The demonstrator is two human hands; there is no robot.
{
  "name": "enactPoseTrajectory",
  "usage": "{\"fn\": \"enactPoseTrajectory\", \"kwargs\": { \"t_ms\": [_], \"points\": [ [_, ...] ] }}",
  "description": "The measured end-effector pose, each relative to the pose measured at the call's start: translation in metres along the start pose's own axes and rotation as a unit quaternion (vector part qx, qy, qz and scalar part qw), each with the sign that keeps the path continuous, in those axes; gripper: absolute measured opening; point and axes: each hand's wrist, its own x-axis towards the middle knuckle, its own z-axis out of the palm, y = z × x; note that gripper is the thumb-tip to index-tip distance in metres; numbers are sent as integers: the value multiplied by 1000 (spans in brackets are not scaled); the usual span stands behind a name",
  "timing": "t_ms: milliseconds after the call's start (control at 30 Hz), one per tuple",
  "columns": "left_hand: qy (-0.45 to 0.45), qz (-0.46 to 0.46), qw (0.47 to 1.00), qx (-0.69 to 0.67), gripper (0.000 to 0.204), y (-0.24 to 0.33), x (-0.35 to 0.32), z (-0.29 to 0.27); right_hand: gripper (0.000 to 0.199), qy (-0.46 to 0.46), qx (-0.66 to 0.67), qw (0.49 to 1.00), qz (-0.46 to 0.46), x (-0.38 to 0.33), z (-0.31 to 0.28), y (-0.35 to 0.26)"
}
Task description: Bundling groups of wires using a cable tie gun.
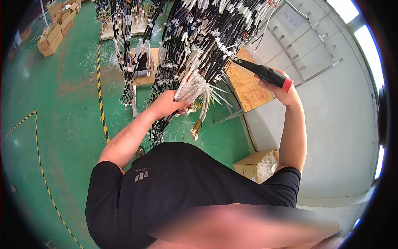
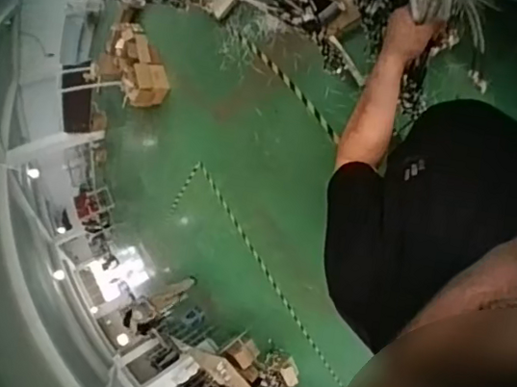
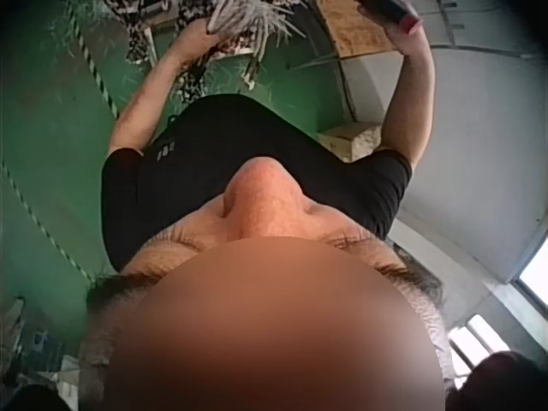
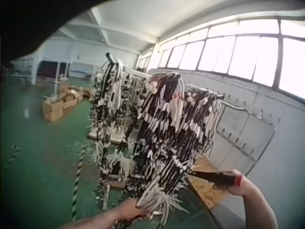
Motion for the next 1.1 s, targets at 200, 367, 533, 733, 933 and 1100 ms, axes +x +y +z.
{"fn": "enactPoseTrajectory", "kwargs": {
  "t_ms": [200,367,533,733,933,1100],
  "points": [
    [-4,1,1000,-15,27,1,1,2,33,4,-18,1000,6,-1,0,0],
    [-7,-1,999,-34,25,5,-2,4,36,-7,-42,999,-6,1,2,-1],
    [-25,0,999,-46,25,2,-1,3,29,-29,-105,994,6,9,10,-13],
    [-54,6,996,-77,25,6,-2,5,27,-28,-77,996,-27,18,17,12],
    [-76,19,993,-88,28,3,0,2,23,-25,-25,998,-43,23,28,34],
    [-76,20,992,-94,26,-1,1,1,25,70,-165,983,-46,10,48,46]
  ]
}}
